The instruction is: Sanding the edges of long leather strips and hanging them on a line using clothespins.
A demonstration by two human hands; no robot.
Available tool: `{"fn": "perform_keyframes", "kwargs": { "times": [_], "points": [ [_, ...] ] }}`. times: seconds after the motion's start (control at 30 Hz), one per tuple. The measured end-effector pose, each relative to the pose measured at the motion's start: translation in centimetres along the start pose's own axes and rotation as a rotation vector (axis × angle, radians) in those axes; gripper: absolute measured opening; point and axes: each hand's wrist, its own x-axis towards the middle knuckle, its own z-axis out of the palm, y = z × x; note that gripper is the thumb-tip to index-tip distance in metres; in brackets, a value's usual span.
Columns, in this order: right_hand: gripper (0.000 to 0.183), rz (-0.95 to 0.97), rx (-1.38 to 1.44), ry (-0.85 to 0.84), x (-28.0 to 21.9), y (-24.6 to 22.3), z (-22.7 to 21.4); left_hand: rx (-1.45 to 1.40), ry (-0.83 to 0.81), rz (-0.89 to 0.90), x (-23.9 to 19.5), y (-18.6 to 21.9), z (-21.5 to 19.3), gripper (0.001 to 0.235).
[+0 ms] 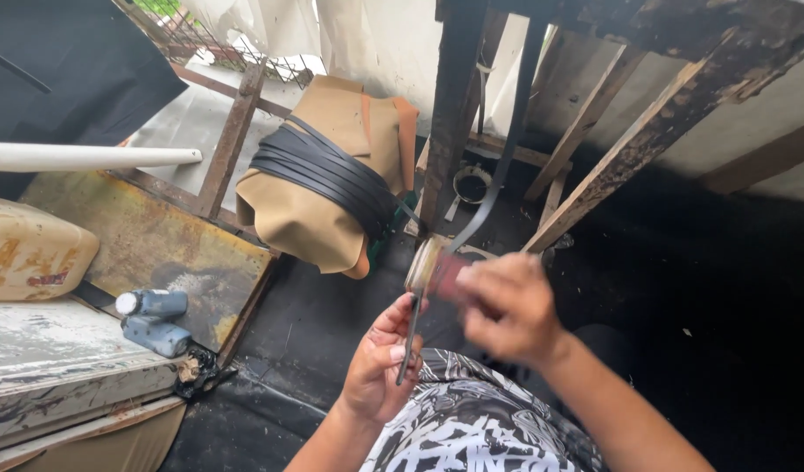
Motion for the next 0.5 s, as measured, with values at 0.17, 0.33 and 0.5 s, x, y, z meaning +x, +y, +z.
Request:
{"fn": "perform_keyframes", "kwargs": {
  "times": [0.17,0.33,0.5],
  "points": [
    [0.043,0.070,0.036,-0.064,-1.2,-1.8,-0.8,-0.005,-0.038,-0.002,0.0,0.4,1.0,0.070],
    [0.038,-0.051,0.115,-0.120,-0.8,-3.5,-0.3,0.087,0.229,0.020,1.1,0.3,1.4,0.045],
    [0.043,-0.004,0.057,-0.024,-0.5,-2.2,0.6,0.095,0.018,0.097,1.8,0.7,1.8,0.047]
  ]
}}
